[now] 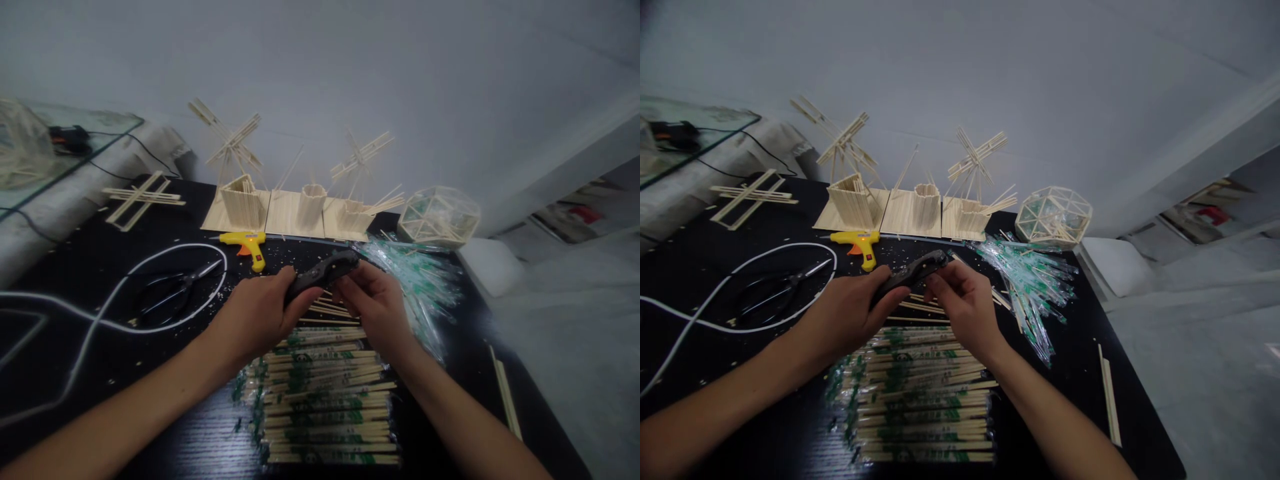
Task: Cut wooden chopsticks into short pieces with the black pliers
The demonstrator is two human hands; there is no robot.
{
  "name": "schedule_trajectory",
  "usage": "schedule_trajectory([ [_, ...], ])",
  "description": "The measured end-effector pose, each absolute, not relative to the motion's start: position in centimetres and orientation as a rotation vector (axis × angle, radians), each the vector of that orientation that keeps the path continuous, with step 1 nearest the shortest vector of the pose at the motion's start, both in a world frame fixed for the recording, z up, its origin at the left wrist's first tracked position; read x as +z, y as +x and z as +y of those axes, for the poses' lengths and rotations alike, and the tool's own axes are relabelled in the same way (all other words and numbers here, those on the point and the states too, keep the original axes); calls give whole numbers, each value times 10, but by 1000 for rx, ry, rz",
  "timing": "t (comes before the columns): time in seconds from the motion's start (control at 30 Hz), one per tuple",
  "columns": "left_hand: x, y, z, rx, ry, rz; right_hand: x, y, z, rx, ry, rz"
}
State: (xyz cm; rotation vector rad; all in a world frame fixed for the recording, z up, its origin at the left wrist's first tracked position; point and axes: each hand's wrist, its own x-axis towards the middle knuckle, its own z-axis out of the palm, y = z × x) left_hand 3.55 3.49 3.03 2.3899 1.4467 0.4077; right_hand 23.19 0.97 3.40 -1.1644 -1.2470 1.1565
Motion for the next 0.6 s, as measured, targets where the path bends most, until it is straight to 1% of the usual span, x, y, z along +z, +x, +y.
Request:
schedule_trajectory([
  [0.37,30,34,35,459,2352,1365,33,234,10,1164,-1138,-1259],
  [0.6,35,31,37,508,2369,1273,38,237,10,1311,-1110,-1211],
])
